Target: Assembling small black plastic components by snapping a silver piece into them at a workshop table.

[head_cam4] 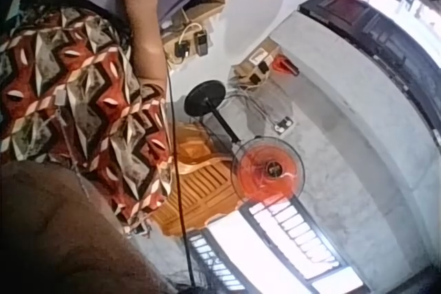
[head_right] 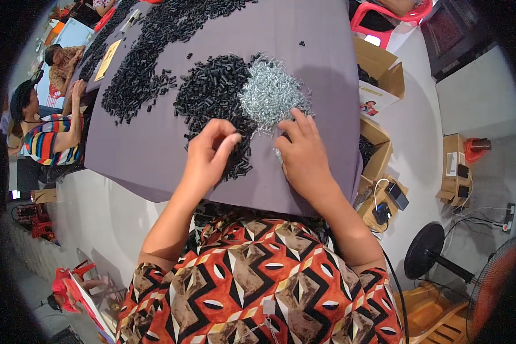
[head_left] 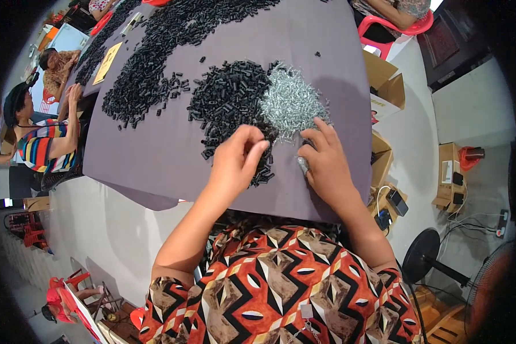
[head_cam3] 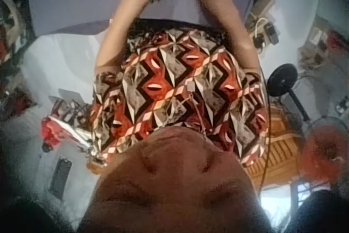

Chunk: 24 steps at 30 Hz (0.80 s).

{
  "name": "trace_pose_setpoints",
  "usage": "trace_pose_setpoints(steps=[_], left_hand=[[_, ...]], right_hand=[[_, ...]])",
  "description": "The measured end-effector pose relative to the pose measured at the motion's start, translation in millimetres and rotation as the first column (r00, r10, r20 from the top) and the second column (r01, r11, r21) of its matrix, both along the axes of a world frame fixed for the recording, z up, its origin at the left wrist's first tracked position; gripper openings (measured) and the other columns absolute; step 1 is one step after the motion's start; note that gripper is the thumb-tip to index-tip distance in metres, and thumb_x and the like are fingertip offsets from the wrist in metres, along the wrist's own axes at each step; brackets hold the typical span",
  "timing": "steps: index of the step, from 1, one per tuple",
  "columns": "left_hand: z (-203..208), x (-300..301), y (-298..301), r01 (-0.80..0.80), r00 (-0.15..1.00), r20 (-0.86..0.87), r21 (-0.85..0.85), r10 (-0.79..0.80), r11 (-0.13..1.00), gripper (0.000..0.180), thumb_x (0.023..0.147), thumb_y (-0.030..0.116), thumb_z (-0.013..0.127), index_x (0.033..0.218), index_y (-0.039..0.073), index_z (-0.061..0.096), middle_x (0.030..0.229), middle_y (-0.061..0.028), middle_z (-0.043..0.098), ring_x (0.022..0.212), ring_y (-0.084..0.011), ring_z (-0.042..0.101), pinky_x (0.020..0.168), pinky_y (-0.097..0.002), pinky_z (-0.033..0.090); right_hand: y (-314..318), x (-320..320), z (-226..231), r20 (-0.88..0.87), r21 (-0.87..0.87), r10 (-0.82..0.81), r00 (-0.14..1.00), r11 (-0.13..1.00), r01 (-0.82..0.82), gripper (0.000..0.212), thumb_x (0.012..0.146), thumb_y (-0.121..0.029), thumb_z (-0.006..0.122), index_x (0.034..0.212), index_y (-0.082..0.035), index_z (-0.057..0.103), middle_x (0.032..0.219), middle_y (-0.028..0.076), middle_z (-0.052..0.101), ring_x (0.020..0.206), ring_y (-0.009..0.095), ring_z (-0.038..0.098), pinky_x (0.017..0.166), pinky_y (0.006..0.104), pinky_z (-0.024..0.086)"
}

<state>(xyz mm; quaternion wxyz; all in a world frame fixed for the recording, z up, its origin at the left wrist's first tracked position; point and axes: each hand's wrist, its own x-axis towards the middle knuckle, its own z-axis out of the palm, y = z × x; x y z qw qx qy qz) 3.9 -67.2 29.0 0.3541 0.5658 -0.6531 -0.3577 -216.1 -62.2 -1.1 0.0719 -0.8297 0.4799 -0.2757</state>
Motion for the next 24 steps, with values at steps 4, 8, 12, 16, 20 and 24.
trace_pose_setpoints(steps=[4, 8, 12, 16, 20, 24], left_hand=[[-6, 8, 27, 0.095, 0.837, -0.541, 0.296, 0.085, 0.95, 0.015, 0.099, 0.006, 0.061, 0.112, 0.0, 0.062, 0.095, -0.0041, 0.071, 0.078, -0.0066, 0.062, 0.071, -0.0207, 0.051], [-13, 16, 51, 0.119, 0.786, -0.607, 0.335, 0.117, 0.935, 0.017, 0.099, 0.004, 0.062, 0.115, 0.0, 0.064, 0.1, -0.005, 0.072, 0.084, -0.0078, 0.064, 0.077, -0.022, 0.053], [-18, 13, 65, 0.15, 0.802, -0.595, 0.297, 0.06, 0.943, 0.017, 0.1, 0.003, 0.06, 0.115, -0.001, 0.064, 0.101, -0.0051, 0.071, 0.087, -0.0092, 0.064, 0.078, -0.0233, 0.053], [-18, 8, 71, 0.115, 0.931, -0.363, 0.206, -0.033, 0.972, 0.014, 0.097, 0.003, 0.063, 0.111, 0.001, 0.067, 0.093, -0.0032, 0.07, 0.08, -0.008, 0.061, 0.072, -0.0232, 0.05], [-9, 5, 70, 0.15, 0.984, -0.105, 0.051, -0.144, 0.987, 0.016, 0.093, 0.002, 0.066, 0.109, 0.0, 0.066, 0.092, -0.0065, 0.068, 0.079, -0.0127, 0.064, 0.071, -0.0267, 0.052], [-12, 8, 76, 0.199, 0.976, -0.1, 0.03, -0.195, 0.98, 0.017, 0.093, 0.003, 0.066, 0.11, -0.001, 0.066, 0.091, -0.0086, 0.068, 0.077, -0.0141, 0.064, 0.07, -0.0264, 0.051]], right_hand=[[-1, 5, 0, -0.123, -0.081, -0.023, 0.992, 0.997, 0.013, 0.02, 0.068, 0.001, 0.07, 0.086, -0.005, 0.062, 0.127, 0.012, 0.057, 0.137, 0.038, 0.041, 0.109, 0.052, 0.038], [11, 8, 27, -0.097, 0.035, 0.013, 0.995, 0.999, -0.01, 0.027, 0.065, -0.001, 0.073, 0.088, -0.007, 0.06, 0.129, 0.011, 0.056, 0.138, 0.037, 0.04, 0.104, 0.0498, 0.04], [21, 18, 36, 0.094, -0.006, 0.192, 0.977, 0.981, -0.193, 0.029, 0.066, 0.003, 0.073, 0.09, -0.009, 0.06, 0.129, 0.011, 0.055, 0.139, 0.039, 0.04, 0.109, 0.0484, 0.039], [28, 24, 37, 0.029, -0.037, 0.237, 0.971, 0.971, -0.236, 0.025, 0.067, 0.002, 0.072, 0.088, -0.008, 0.061, 0.127, 0.009, 0.056, 0.14, 0.036, 0.041, 0.107, 0.0452, 0.042], [32, 26, 33, -0.013, -0.041, 0.265, 0.964, 0.963, -0.265, 0.024, 0.068, 0.003, 0.07, 0.088, -0.007, 0.063, 0.125, 0.008, 0.057, 0.139, 0.033, 0.042, 0.103, 0.0451, 0.043], [35, 21, 29, 0.049, -0.008, 0.304, 0.951, 0.953, -0.304, 0.024, 0.068, 0.0, 0.071, 0.09, -0.007, 0.062, 0.125, 0.008, 0.057, 0.136, 0.034, 0.045, 0.101, 0.0444, 0.044]])
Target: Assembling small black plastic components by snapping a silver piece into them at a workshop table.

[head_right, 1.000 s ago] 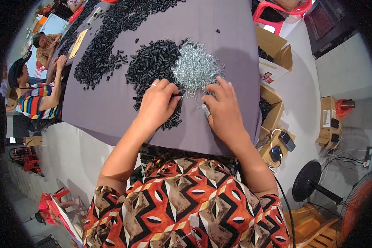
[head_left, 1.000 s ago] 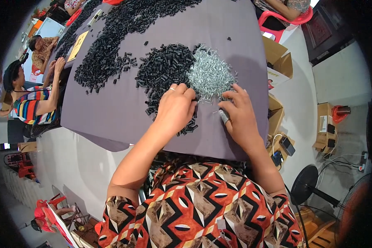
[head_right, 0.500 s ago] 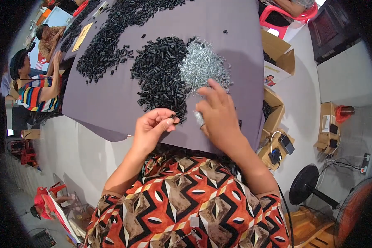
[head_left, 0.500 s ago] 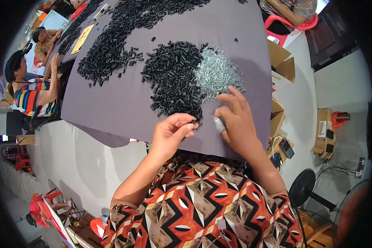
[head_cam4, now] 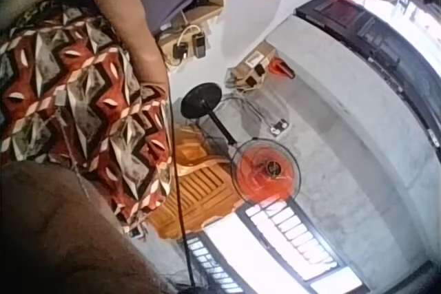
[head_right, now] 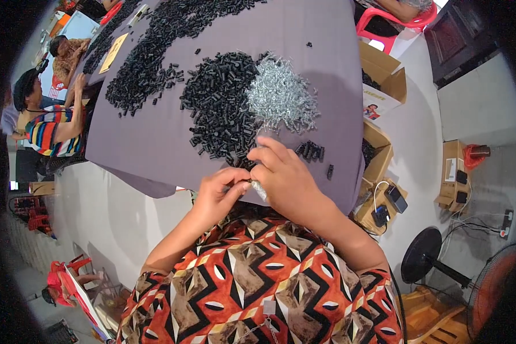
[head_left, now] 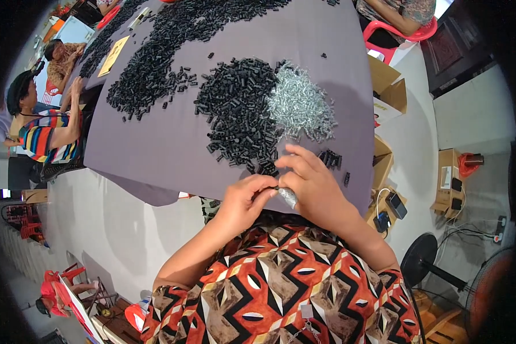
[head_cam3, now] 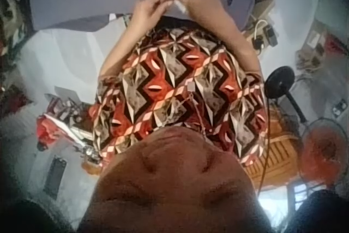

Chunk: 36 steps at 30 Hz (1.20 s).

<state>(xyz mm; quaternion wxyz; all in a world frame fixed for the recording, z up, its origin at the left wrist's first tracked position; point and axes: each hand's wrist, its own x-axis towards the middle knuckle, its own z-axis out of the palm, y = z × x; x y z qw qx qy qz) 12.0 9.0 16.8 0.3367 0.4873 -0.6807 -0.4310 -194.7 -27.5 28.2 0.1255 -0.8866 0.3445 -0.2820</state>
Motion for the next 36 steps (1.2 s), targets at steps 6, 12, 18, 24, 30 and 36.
trace_pose_setpoints(steps=[6, 12, 18, 24, 30, 36], left_hand=[[-10, 13, 31, 0.289, 0.87, -0.491, 0.416, -0.055, 0.862, 0.018, 0.101, 0.008, 0.059, 0.116, 0.0, 0.063, 0.094, -0.0039, 0.07, 0.077, -0.0087, 0.062, 0.071, -0.0229, 0.051], [-18, 25, 29, 0.098, 0.797, -0.551, 0.525, 0.249, 0.845, 0.019, 0.104, 0.013, 0.053, 0.114, 0.002, 0.064, 0.09, -0.0047, 0.069, 0.073, -0.0077, 0.059, 0.069, -0.0213, 0.048], [-20, 31, 24, 0.031, 0.636, -0.621, 0.613, 0.457, 0.79, 0.02, 0.104, 0.019, 0.055, 0.111, 0.003, 0.063, 0.086, -0.0046, 0.066, 0.068, -0.0104, 0.058, 0.064, -0.0223, 0.048], [-25, 25, 17, 0.155, 0.591, -0.679, 0.626, 0.437, 0.764, 0.024, 0.106, 0.023, 0.052, 0.112, 0.002, 0.063, 0.083, -0.002, 0.065, 0.067, -0.0078, 0.057, 0.063, -0.0194, 0.046], [-22, 13, 14, 0.048, 0.683, -0.589, 0.626, 0.432, 0.778, 0.027, 0.107, 0.027, 0.05, 0.106, 0.002, 0.061, 0.077, -0.0021, 0.062, 0.063, -0.0092, 0.054, 0.06, -0.0224, 0.045], [-11, -11, 9, -0.077, 0.787, -0.489, 0.526, 0.375, 0.847, 0.027, 0.109, 0.022, 0.045, 0.102, 0.002, 0.062, 0.077, 0.0012, 0.06, 0.064, -0.0052, 0.049, 0.062, -0.0197, 0.042]], right_hand=[[3, -14, -1, 0.422, 0.559, 0.058, 0.905, 0.769, -0.31, 0.026, 0.076, -0.012, 0.08, 0.094, -0.008, 0.061, 0.112, 0.007, 0.064, 0.107, 0.027, 0.058, 0.091, 0.0356, 0.045], [-10, -10, -15, 0.268, 0.395, -0.119, 0.956, 0.919, 0.004, 0.02, 0.08, -0.009, 0.075, 0.095, -0.006, 0.062, 0.099, 0.01, 0.063, 0.095, 0.029, 0.061, 0.082, 0.0367, 0.048], [-12, 12, -25, -0.034, 0.227, -0.051, 0.998, 0.972, 0.057, 0.031, 0.07, 0.001, 0.072, 0.098, -0.007, 0.063, 0.096, 0.009, 0.059, 0.093, 0.032, 0.058, 0.079, 0.0413, 0.05], [-20, 15, -22, -0.102, 0.228, -0.057, 0.993, 0.971, 0.079, 0.034, 0.066, 0.003, 0.071, 0.098, -0.007, 0.064, 0.099, 0.009, 0.058, 0.097, 0.031, 0.058, 0.08, 0.0417, 0.051], [-15, 0, -16, 0.123, 0.392, -0.086, 0.989, 0.919, 0.031, 0.028, 0.073, 0.003, 0.071, 0.099, -0.004, 0.06, 0.093, 0.008, 0.059, 0.083, 0.026, 0.061, 0.074, 0.0347, 0.051], [0, 3, -15, 0.443, 0.743, -0.183, 0.877, 0.623, -0.245, 0.018, 0.085, 0.006, 0.067, 0.101, -0.001, 0.064, 0.095, 0.003, 0.063, 0.085, 0.01, 0.062, 0.073, 0.0253, 0.05]])
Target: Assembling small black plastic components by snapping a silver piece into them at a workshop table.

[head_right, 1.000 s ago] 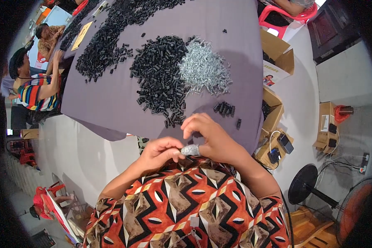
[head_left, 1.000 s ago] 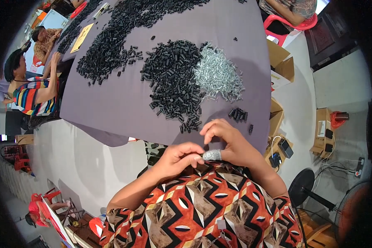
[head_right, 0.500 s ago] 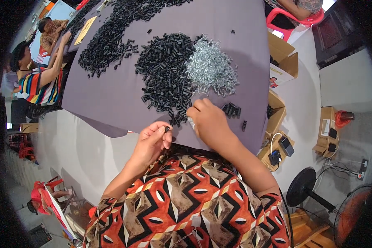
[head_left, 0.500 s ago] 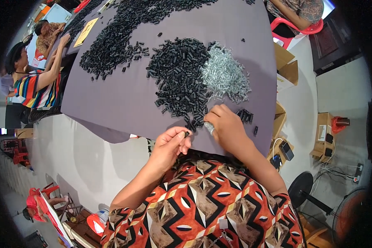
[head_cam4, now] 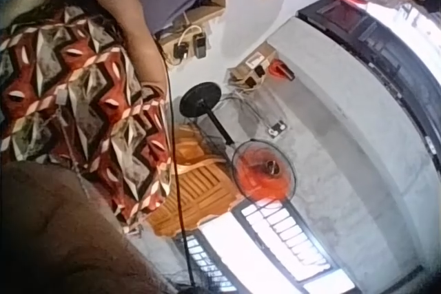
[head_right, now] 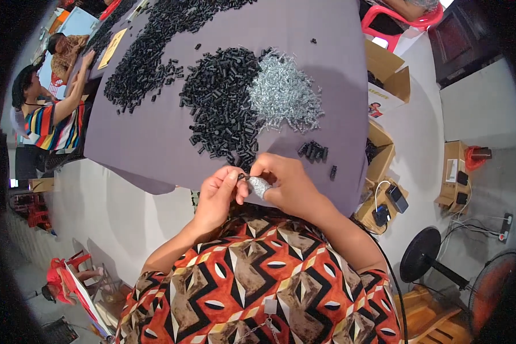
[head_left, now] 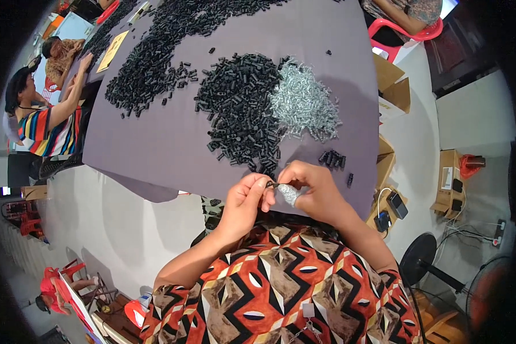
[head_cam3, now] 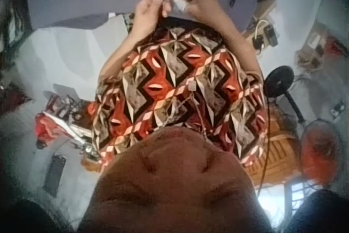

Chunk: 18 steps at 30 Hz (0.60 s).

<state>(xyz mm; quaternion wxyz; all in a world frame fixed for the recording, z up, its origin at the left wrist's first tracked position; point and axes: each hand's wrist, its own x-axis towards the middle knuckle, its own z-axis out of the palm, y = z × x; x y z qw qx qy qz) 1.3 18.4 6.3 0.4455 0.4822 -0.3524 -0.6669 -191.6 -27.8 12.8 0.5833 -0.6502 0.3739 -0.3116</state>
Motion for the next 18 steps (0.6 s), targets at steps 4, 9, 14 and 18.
trace_pose_setpoints(steps=[4, 9, 14, 18], left_hand=[[0, -3, -3, 0.026, 1.0, 0.017, -0.045, -0.025, 0.999, 0.026, 0.109, 0.021, 0.045, 0.1, 0.003, 0.062, 0.076, 0.0018, 0.06, 0.065, -0.0048, 0.049, 0.062, -0.0196, 0.042], [1, -6, -3, 0.044, 0.999, 0.025, -0.018, -0.044, 0.999, 0.027, 0.109, 0.021, 0.045, 0.099, 0.003, 0.062, 0.075, 0.0027, 0.059, 0.065, -0.0041, 0.049, 0.061, -0.019, 0.041], [-1, 0, -5, 0.034, 0.999, 0.038, -0.007, -0.034, 0.999, 0.028, 0.109, 0.022, 0.046, 0.1, 0.002, 0.063, 0.075, 0.0026, 0.06, 0.063, -0.0037, 0.049, 0.06, -0.0184, 0.041], [-1, 6, -3, 0.033, 0.998, 0.047, 0.025, -0.034, 0.999, 0.028, 0.109, 0.023, 0.046, 0.102, 0.002, 0.064, 0.076, 0.0025, 0.061, 0.063, -0.0032, 0.049, 0.06, -0.0181, 0.042]], right_hand=[[2, -4, -5, 0.17, 0.145, -0.057, 0.984, 0.989, 0.033, 0.018, 0.085, 0.007, 0.066, 0.102, 0.0, 0.066, 0.098, 0.002, 0.063, 0.088, 0.009, 0.061, 0.077, 0.0252, 0.05], [-3, -10, -5, 0.203, 0.138, -0.051, 0.978, 0.99, 0.023, 0.018, 0.086, 0.004, 0.069, 0.104, 0.0, 0.067, 0.098, 0.001, 0.063, 0.088, 0.008, 0.06, 0.078, 0.0238, 0.048], [-6, -8, -7, 0.08, 0.042, -0.058, 0.995, 0.998, 0.054, 0.022, 0.086, 0.004, 0.066, 0.108, -0.001, 0.068, 0.097, 0.002, 0.063, 0.088, 0.009, 0.06, 0.077, 0.0235, 0.048], [-9, -8, 2, -0.014, -0.029, 0.008, 1.0, 1.0, -0.008, 0.027, 0.087, 0.006, 0.06, 0.111, -0.001, 0.068, 0.096, 0.004, 0.063, 0.091, 0.011, 0.061, 0.081, 0.0256, 0.049]])
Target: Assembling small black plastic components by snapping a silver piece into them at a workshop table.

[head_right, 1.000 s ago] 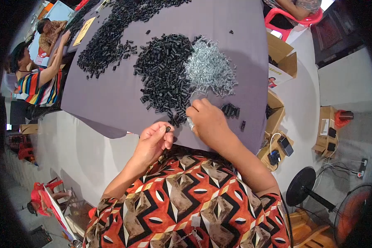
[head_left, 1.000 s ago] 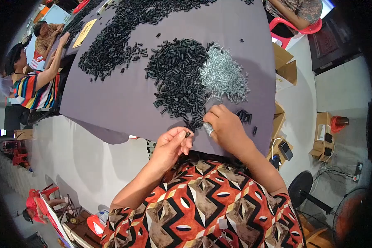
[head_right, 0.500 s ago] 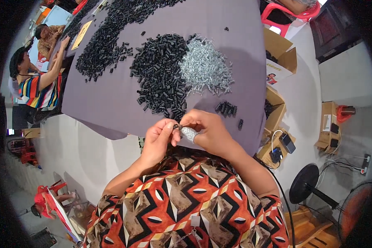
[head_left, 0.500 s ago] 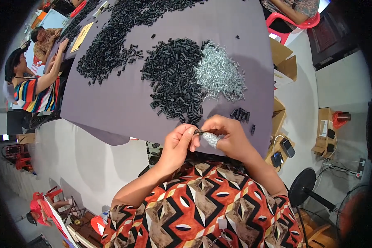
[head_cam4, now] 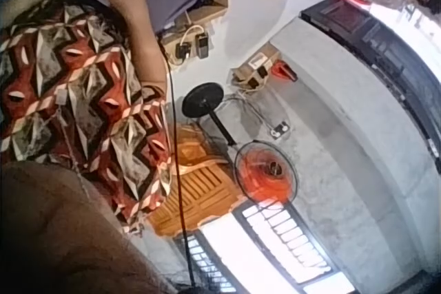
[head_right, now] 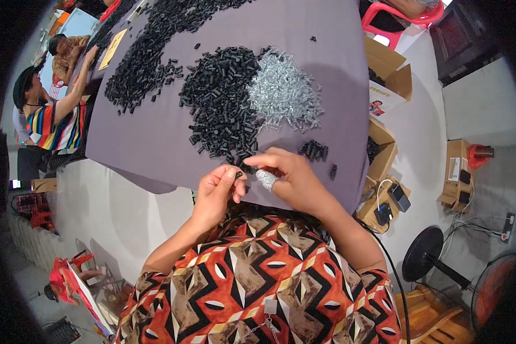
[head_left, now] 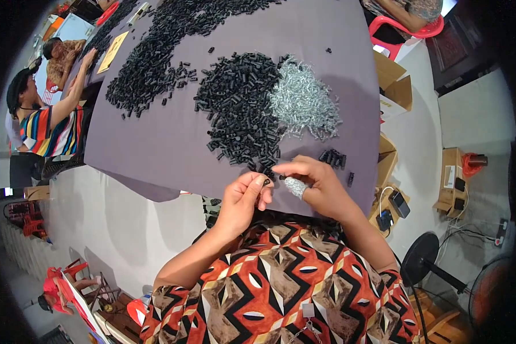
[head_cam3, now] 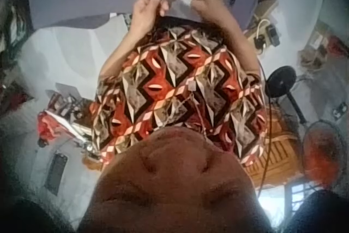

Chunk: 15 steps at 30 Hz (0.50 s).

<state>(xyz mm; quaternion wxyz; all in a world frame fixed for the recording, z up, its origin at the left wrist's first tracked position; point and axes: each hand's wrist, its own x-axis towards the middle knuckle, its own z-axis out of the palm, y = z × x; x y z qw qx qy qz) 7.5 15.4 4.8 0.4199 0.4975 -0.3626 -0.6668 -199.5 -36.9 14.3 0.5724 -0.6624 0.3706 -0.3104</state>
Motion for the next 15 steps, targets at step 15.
trace_pose_setpoints(steps=[15], left_hand=[[-1, -13, -1, 0.0, 0.995, -0.099, 0.021, 0.002, 1.0, 0.028, 0.108, 0.024, 0.047, 0.098, 0.003, 0.063, 0.075, 0.0028, 0.061, 0.063, -0.0036, 0.049, 0.06, -0.0187, 0.042]], right_hand=[[1, 0, -7, 0.373, 0.409, -0.094, 0.923, 0.91, -0.072, 0.017, 0.089, -0.001, 0.07, 0.106, 0.001, 0.068, 0.101, 0.005, 0.066, 0.091, 0.012, 0.065, 0.08, 0.0267, 0.051]])
